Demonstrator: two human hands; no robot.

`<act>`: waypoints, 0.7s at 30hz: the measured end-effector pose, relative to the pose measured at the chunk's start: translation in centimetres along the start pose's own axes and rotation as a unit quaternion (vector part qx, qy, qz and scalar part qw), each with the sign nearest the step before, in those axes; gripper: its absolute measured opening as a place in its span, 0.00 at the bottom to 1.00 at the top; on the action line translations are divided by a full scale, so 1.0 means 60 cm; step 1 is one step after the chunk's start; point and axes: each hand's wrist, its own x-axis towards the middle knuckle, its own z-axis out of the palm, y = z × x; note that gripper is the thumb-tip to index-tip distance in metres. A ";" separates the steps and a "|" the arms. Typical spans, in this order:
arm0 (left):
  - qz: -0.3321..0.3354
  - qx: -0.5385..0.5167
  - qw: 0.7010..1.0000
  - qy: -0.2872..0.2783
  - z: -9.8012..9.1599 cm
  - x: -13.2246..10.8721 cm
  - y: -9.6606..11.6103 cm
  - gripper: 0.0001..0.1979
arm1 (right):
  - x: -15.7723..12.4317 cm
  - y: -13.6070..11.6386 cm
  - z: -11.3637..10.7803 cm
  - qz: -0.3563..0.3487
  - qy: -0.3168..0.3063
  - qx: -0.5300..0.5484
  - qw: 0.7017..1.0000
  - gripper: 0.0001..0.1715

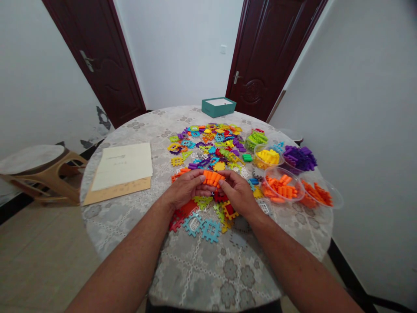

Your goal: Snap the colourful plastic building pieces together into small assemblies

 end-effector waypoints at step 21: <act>0.004 0.194 0.981 -0.001 0.003 0.002 0.005 0.26 | 0.000 -0.001 0.013 -0.009 -0.032 -0.009 0.999 0.22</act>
